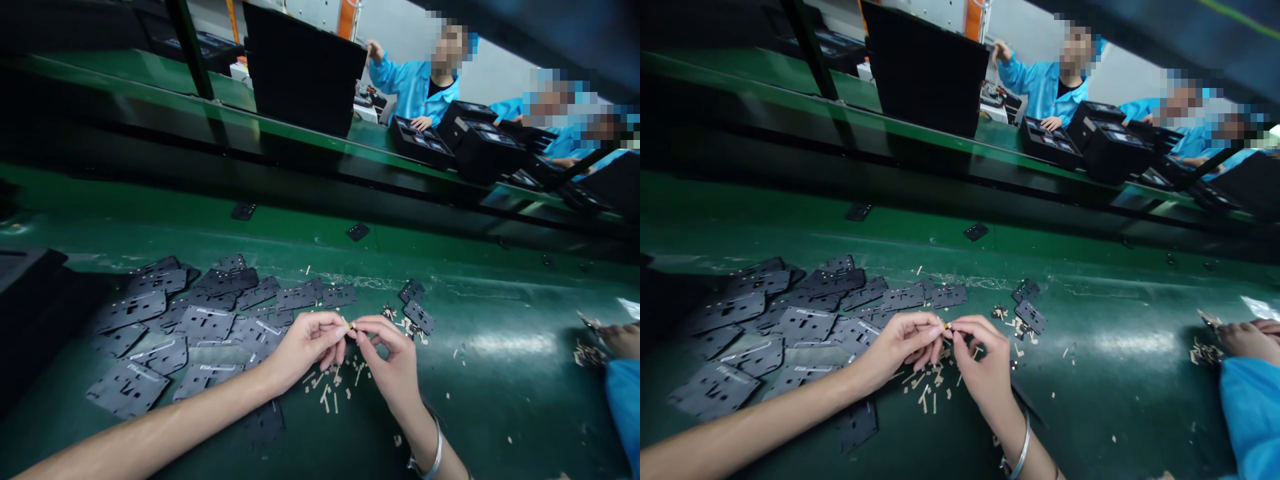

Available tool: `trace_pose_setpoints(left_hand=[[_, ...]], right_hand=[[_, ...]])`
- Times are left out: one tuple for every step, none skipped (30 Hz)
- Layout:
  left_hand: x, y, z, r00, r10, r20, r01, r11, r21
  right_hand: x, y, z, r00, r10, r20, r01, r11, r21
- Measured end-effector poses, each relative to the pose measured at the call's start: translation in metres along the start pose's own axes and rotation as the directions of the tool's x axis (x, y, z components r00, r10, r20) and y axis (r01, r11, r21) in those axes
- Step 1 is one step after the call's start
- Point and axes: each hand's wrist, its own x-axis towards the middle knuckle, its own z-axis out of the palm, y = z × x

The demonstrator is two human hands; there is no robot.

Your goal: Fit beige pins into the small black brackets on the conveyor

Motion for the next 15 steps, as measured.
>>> trace_pose_setpoints(left_hand=[[0.0004, -0.0005, 0.0002, 1.000, 0.001, -0.002, -0.001, 1.000, -0.011], [0.0006, -0.0008, 0.0005, 1.000, 0.003, -0.003, -0.003, 1.000, -0.013], [0.0006, -0.0009, 0.0008, 1.000, 0.006, -0.001, -0.006, 1.000, -0.010], [0.0005, -0.0009, 0.0011, 1.000, 0.007, 0.002, -0.007, 1.000, -0.005], [0.0003, -0.0008, 0.0015, 1.000, 0.005, 0.003, -0.005, 1.000, 0.000], [-0.0001, -0.0005, 0.0018, 1.000, 0.003, 0.003, -0.003, 1.000, 0.006], [-0.0005, -0.0002, 0.0021, 1.000, 0.000, 0.002, 0.000, 1.000, 0.012], [-0.0012, 0.0002, 0.0024, 1.000, -0.002, 0.002, 0.002, 1.000, 0.021], [-0.0020, 0.0006, 0.0028, 1.000, -0.004, 0.004, 0.003, 0.999, 0.042], [-0.0030, 0.0012, 0.0032, 1.000, 0.001, 0.000, -0.001, 0.997, 0.083], [-0.0042, 0.0017, 0.0037, 1.000, 0.020, -0.014, -0.018, 0.988, 0.150], [-0.0055, 0.0023, 0.0042, 0.998, 0.059, -0.036, -0.048, 0.968, 0.246], [-0.0068, 0.0027, 0.0047, 0.992, 0.117, -0.057, -0.089, 0.930, 0.356], [-0.0080, 0.0030, 0.0052, 0.981, 0.182, -0.069, -0.131, 0.878, 0.460], [-0.0089, 0.0032, 0.0056, 0.967, 0.244, -0.072, -0.168, 0.824, 0.541]], right_hand=[[-0.0007, -0.0016, 0.0003, 1.000, 0.003, 0.001, -0.003, 0.999, 0.043], [-0.0016, -0.0030, 0.0007, 1.000, 0.004, -0.011, -0.004, 0.997, 0.072], [-0.0025, -0.0040, 0.0012, 1.000, 0.001, -0.029, 0.002, 0.996, 0.090], [-0.0033, -0.0047, 0.0018, 0.999, -0.005, -0.049, 0.010, 0.995, 0.098], [-0.0040, -0.0050, 0.0025, 0.998, -0.014, -0.067, 0.020, 0.995, 0.101], [-0.0045, -0.0051, 0.0031, 0.996, -0.022, -0.081, 0.030, 0.995, 0.100], [-0.0048, -0.0050, 0.0038, 0.995, -0.028, -0.092, 0.037, 0.995, 0.094], [-0.0050, -0.0047, 0.0044, 0.994, -0.033, -0.100, 0.042, 0.995, 0.087], [-0.0051, -0.0043, 0.0049, 0.994, -0.034, -0.106, 0.043, 0.996, 0.079], [-0.0053, -0.0037, 0.0052, 0.993, -0.031, -0.113, 0.040, 0.996, 0.074], [-0.0054, -0.0030, 0.0055, 0.992, -0.024, -0.121, 0.032, 0.997, 0.070], [-0.0056, -0.0023, 0.0057, 0.991, -0.011, -0.131, 0.021, 0.997, 0.069], [-0.0059, -0.0017, 0.0058, 0.990, 0.003, -0.139, 0.007, 0.997, 0.071], [-0.0062, -0.0012, 0.0058, 0.989, 0.017, -0.144, -0.006, 0.997, 0.076], [-0.0066, -0.0009, 0.0058, 0.989, 0.028, -0.144, -0.017, 0.996, 0.082]])
